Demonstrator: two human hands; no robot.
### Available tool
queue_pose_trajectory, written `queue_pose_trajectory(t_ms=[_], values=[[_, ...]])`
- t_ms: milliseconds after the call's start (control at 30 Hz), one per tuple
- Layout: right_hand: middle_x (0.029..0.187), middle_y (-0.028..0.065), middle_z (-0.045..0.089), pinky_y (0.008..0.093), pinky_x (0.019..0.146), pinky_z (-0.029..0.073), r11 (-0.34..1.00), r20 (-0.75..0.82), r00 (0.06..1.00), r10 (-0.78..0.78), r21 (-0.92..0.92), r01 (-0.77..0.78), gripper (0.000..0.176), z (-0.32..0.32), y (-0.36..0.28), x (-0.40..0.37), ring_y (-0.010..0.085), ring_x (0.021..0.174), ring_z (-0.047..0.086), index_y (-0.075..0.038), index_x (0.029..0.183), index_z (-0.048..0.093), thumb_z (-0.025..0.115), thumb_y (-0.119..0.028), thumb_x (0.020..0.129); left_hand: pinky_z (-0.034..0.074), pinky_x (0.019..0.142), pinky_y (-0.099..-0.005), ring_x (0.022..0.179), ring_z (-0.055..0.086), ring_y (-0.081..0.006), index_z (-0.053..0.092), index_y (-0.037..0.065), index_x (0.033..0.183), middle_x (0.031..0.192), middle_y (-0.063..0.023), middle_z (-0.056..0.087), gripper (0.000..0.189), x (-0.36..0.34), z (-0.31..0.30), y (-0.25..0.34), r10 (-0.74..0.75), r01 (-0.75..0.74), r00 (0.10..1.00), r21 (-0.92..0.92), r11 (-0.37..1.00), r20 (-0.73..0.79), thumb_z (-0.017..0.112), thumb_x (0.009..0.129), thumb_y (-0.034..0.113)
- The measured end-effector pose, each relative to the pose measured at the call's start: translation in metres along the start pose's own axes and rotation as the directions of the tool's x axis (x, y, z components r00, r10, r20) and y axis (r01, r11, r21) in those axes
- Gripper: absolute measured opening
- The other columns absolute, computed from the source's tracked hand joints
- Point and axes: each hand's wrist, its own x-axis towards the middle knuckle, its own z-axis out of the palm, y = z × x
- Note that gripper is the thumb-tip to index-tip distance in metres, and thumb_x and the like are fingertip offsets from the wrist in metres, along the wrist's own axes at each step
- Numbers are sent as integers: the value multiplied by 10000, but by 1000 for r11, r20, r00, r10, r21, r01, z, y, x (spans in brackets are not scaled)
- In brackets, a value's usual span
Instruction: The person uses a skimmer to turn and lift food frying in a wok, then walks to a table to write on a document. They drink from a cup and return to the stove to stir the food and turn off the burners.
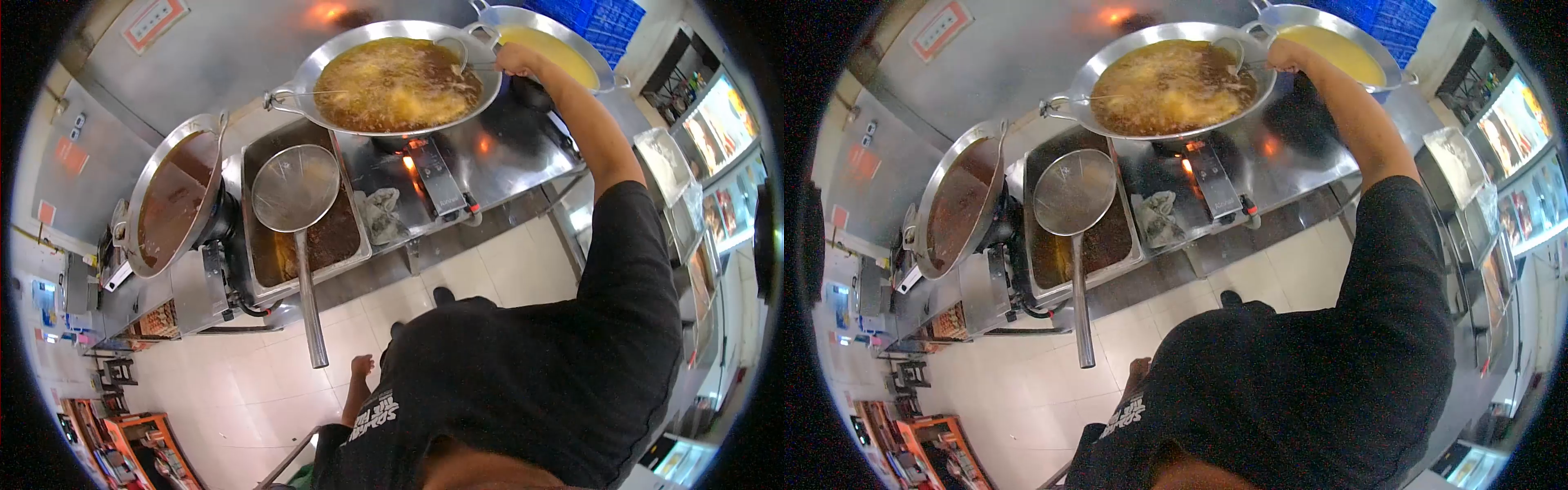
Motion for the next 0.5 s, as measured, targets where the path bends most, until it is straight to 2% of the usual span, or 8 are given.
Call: queue_pose_trajectory(t_ms=[67, 133, 167, 200, 267, 333, 400, 500], values=[[486, 10, 452, 289, 336, 287, 986, 55, 998, -18, 167, 8, 187, 7, 11, 29, 117, 355, 359, -64, 690, 599, 573, -234, 763, 493, 511, -315, 552, 606, -130, 605, 124, 949, 692, -25, 637, 189, -2, 22, -7, 8, -41, 996, 397, 917, 84, 493, 819, 204], [459, 24, 448, 269, 320, 275, 965, 86, 991, -98, 253, 74, 167, 12, 13, 52, 114, 335, 364, -55, 614, 566, 593, -170, 731, 467, 487, -307, 555, 594, -134, 597, 133, 995, 702, -33, 633, 209, -27, 32, -1, -58, 60, 996, -36, 998, 66, 474, 841, 204], [446, 30, 446, 259, 312, 269, 949, 102, 985, -139, 299, 104, 173, 12, 11, 60, 112, 325, 366, -51, 576, 549, 603, -139, 715, 472, 552, -352, 643, 612, -205, 616, 127, 948, 708, -74, 635, 260, -32, 47, -1, -143, 143, 989, 22, 990, 37, 482, 819, 308], [462, 18, 444, 254, 317, 263, 943, 131, 980, -147, 317, 99, 112, 10, 8, 67, 102, 334, 355, -47, 690, 572, 593, -145, 741, 477, 617, -397, 731, 630, -276, 636, 121, 902, 714, -116, 638, 341, -37, 59, 0, -228, 227, 974, 76, 971, 7, 490, 796, 411], [494, -7, 440, 244, 328, 251, 930, 200, 968, -155, 361, 74, 179, 13, 4, 75, 81, 352, 335, -40, 917, 616, 573, -159, 791, 483, 604, -388, 727, 632, -271, 630, 116, 920, 738, -102, 644, 295, -52, 82, 2, -226, 229, 973, 75, 971, -46, 512, 788, 352], [496, -8, 440, 230, 327, 245, 900, 255, 950, -181, 433, 55, 222, 11, -8, 69, 71, 352, 332, -28, 989, 596, 575, -135, 795, 489, 591, -380, 722, 634, -267, 624, 110, 938, 762, -89, 651, 258, -68, 103, 9, 1, 15, 991, 119, 993, -131, 534, 779, 293], [496, -10, 437, 219, 327, 240, 861, 302, 928, -216, 507, 35, 241, 13, -16, 76, 61, 352, 327, -24, 1014, 587, 580, -126, 796, 495, 577, -371, 717, 636, -263, 618, 105, 956, 786, -75, 658, 234, -74, 114, 18, 42, -25, 988, 112, 993, -150, 556, 770, 234], [491, -17, 424, 210, 328, 236, 787, 340, 895, -287, 617, 18, 191, 24, -23, 92, 47, 353, 315, -30, 959, 587, 586, -135, 799, 478, 515, -349, 618, 624, -233, 621, 84, 922, 722, -64, 651, 213, -64, 119, 31, -165, 168, 977, 10, 986, -134, 564, 782, 234]])
